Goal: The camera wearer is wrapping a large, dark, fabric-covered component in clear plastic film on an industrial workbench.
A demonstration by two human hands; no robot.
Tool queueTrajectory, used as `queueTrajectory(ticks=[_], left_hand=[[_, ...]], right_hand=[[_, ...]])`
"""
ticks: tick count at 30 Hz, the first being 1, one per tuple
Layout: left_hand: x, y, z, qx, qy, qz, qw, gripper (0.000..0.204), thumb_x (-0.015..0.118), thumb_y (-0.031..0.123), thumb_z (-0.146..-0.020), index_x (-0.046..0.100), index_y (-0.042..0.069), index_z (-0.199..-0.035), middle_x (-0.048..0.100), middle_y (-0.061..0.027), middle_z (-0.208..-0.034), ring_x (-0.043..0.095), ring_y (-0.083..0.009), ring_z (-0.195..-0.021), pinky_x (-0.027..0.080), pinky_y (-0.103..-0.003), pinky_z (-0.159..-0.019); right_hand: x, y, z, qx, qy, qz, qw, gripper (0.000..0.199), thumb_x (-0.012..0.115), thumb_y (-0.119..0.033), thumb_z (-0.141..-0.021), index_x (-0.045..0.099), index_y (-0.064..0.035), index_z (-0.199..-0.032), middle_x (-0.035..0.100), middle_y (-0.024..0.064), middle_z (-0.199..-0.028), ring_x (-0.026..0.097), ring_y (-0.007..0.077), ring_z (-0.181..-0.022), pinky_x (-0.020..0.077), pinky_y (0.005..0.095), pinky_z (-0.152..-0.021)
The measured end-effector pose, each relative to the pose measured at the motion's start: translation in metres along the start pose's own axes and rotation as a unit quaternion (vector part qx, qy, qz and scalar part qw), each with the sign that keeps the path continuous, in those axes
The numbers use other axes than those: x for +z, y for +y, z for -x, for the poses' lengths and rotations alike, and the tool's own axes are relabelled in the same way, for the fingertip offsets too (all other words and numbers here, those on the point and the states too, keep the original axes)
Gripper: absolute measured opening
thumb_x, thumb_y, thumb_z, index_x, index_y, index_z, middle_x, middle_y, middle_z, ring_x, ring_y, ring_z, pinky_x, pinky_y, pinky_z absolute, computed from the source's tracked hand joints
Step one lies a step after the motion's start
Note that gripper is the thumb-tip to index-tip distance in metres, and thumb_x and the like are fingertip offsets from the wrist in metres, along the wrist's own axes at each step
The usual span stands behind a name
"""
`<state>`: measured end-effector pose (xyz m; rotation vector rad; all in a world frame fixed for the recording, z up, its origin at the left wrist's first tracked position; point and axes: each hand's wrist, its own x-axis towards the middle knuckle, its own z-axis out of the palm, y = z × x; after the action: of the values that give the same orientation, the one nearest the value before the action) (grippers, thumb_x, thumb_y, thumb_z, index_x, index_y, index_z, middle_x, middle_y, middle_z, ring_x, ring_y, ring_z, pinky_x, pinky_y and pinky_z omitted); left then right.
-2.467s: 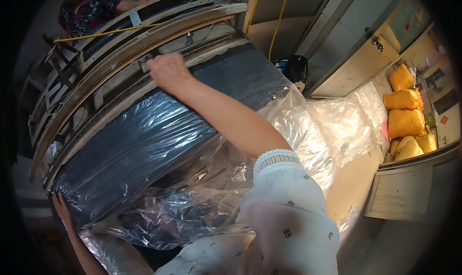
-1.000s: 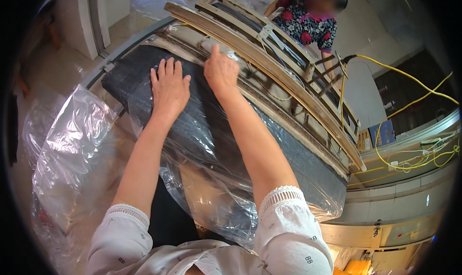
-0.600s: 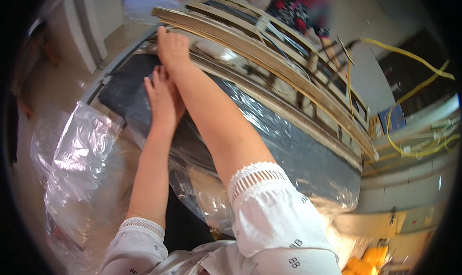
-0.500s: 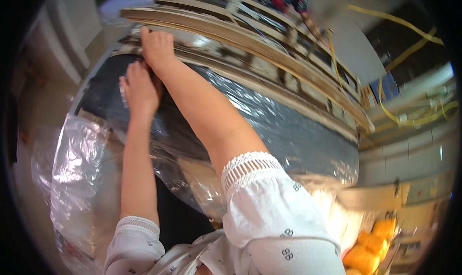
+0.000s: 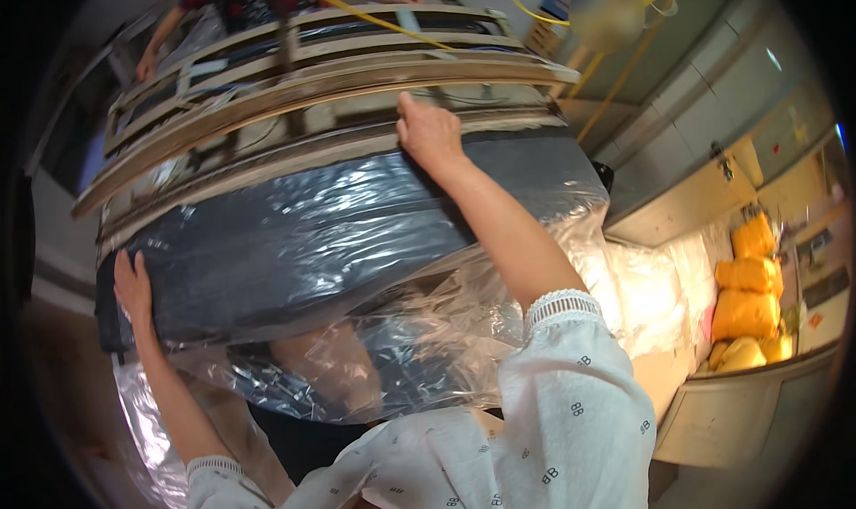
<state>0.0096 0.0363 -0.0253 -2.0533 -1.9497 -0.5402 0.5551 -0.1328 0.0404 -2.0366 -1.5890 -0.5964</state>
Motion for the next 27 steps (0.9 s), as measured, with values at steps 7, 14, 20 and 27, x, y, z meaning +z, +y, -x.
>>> queueTrajectory(ticks=[7, 14, 20, 27], left_hand=[[-0.011, 0.007, 0.001, -0.040, -0.043, 0.019, 0.998, 0.054, 0.038, 0.043, -0.092, 0.041, 0.006, -0.131, 0.038, -0.0123, -0.136, 0.034, -0.0271, -0.127, 0.028, -0.042, -0.101], [-0.002, -0.009, -0.007, -0.011, -0.032, 0.022, 0.999, 0.054, 0.038, 0.042, -0.092, 0.041, 0.004, -0.130, 0.039, -0.0142, -0.135, 0.035, -0.0284, -0.126, 0.028, -0.038, -0.102], [-0.020, 0.019, -0.006, 0.021, 0.003, 0.029, 0.999, 0.051, 0.041, 0.038, -0.091, 0.047, -0.001, -0.123, 0.047, -0.0176, -0.127, 0.042, -0.0304, -0.120, 0.032, -0.036, -0.099], [-0.021, 0.008, 0.004, -0.046, -0.020, 0.012, 0.999, 0.053, 0.038, 0.044, -0.091, 0.040, 0.010, -0.131, 0.037, -0.0106, -0.137, 0.033, -0.0262, -0.127, 0.026, -0.049, -0.101]], right_hand=[[-0.034, 0.178, 0.020, 0.166, 0.014, 0.115, 0.979, 0.017, 0.048, -0.021, -0.080, 0.048, -0.0125, -0.094, 0.062, 0.0141, -0.078, 0.059, 0.0363, -0.072, 0.0435, 0.0481, -0.061], [-0.057, 0.245, 0.029, 0.254, -0.017, 0.168, 0.952, 0.024, 0.045, -0.021, -0.083, 0.052, -0.0135, -0.105, 0.063, 0.0174, -0.087, 0.060, 0.0359, -0.085, 0.0453, 0.0470, -0.072], [-0.045, 0.153, 0.032, 0.203, 0.007, -0.022, 0.979, 0.027, 0.050, -0.028, -0.085, 0.054, -0.0108, -0.105, 0.062, 0.0178, -0.092, 0.059, 0.0355, -0.087, 0.0449, 0.0447, -0.073], [-0.001, 0.012, 0.000, -0.010, 0.069, -0.152, 0.986, 0.021, 0.053, -0.026, -0.082, 0.063, -0.0074, -0.085, 0.062, 0.0108, -0.082, 0.054, 0.0295, -0.084, 0.0405, 0.0427, -0.071]])
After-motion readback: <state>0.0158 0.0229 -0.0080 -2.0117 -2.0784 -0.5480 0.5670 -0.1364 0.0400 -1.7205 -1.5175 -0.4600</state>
